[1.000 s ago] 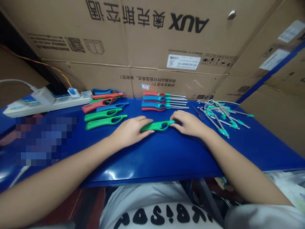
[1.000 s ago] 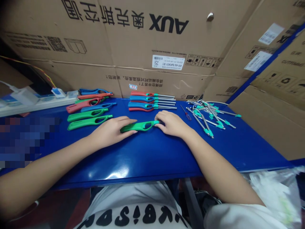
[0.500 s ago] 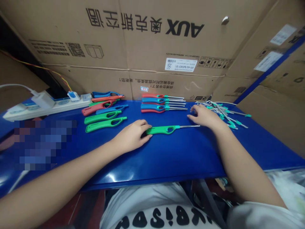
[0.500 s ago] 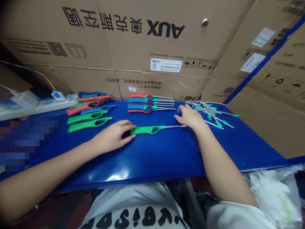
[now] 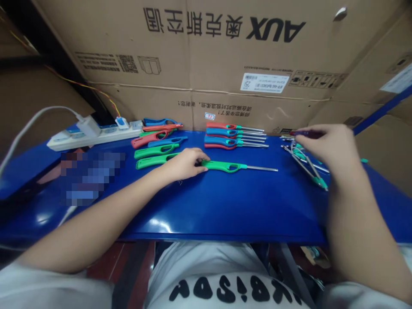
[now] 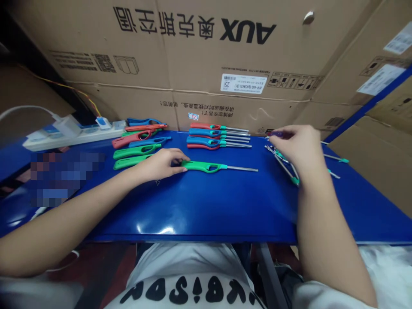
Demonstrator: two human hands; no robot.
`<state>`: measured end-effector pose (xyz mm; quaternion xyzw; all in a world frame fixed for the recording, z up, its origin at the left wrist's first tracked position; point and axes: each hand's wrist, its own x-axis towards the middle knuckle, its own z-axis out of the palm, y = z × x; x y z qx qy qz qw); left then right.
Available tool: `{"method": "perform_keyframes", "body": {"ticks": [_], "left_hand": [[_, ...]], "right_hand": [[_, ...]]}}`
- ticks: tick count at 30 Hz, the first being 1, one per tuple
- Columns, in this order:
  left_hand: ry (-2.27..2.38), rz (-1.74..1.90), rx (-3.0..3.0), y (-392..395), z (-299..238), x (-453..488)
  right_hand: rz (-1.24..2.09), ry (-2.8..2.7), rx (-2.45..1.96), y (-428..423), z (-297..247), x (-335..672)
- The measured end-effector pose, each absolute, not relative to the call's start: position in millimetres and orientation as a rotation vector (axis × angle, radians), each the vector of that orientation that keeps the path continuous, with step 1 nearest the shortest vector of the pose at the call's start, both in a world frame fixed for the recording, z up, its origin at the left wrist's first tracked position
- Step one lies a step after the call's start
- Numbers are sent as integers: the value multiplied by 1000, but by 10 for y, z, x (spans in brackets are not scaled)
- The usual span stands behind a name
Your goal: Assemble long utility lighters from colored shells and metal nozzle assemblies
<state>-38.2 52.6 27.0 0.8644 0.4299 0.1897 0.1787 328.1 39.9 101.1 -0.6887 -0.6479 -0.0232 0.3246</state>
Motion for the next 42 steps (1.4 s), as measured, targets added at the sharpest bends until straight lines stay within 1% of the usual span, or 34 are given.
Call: {"method": "perform_keyframes", "body": {"ticks": [1, 2, 3, 5, 7, 10, 12, 14, 18, 21, 27, 37, 42], "left_hand": [[1216, 546, 2432, 539, 264, -388], [1219, 555, 2420, 547, 259, -390], [1223, 563, 2404, 552, 257, -391], [1236, 577, 2356, 559, 263, -392], [1234, 577, 2280, 567, 277, -399], [1177, 561, 2143, 591, 280, -420], [1132, 567, 2067, 619, 256, -436], [1103, 585, 2022, 652, 216, -449], [1070, 591, 2007, 703, 145, -460], [1050, 601, 1979, 713, 122, -454], [1034, 605, 1949, 713, 115, -441], [1040, 625, 1928, 726, 89, -457], [1035, 641, 1922, 751, 49, -465]], "right_hand": [[-27, -1578, -1858, 327, 1102, 3201], [73, -1555, -1856, 262, 1183, 3103], [247, -1597, -1805, 209, 1248, 2991], [569, -1727, -1628, 146, 1320, 2750], [778, -1798, -1366, 138, 1307, 2513], [1057, -1788, -1066, 177, 1133, 2176], [1195, -1676, -970, 193, 929, 1967], [1265, -1560, -927, 178, 690, 1788], [1251, -1569, -881, 69, 286, 1585], [1162, -1687, -841, -14, 152, 1549], [926, -1820, -836, -54, 151, 1566], [750, -1903, -850, -57, 143, 1571], [714, -1949, -811, -47, 146, 1567]]}}
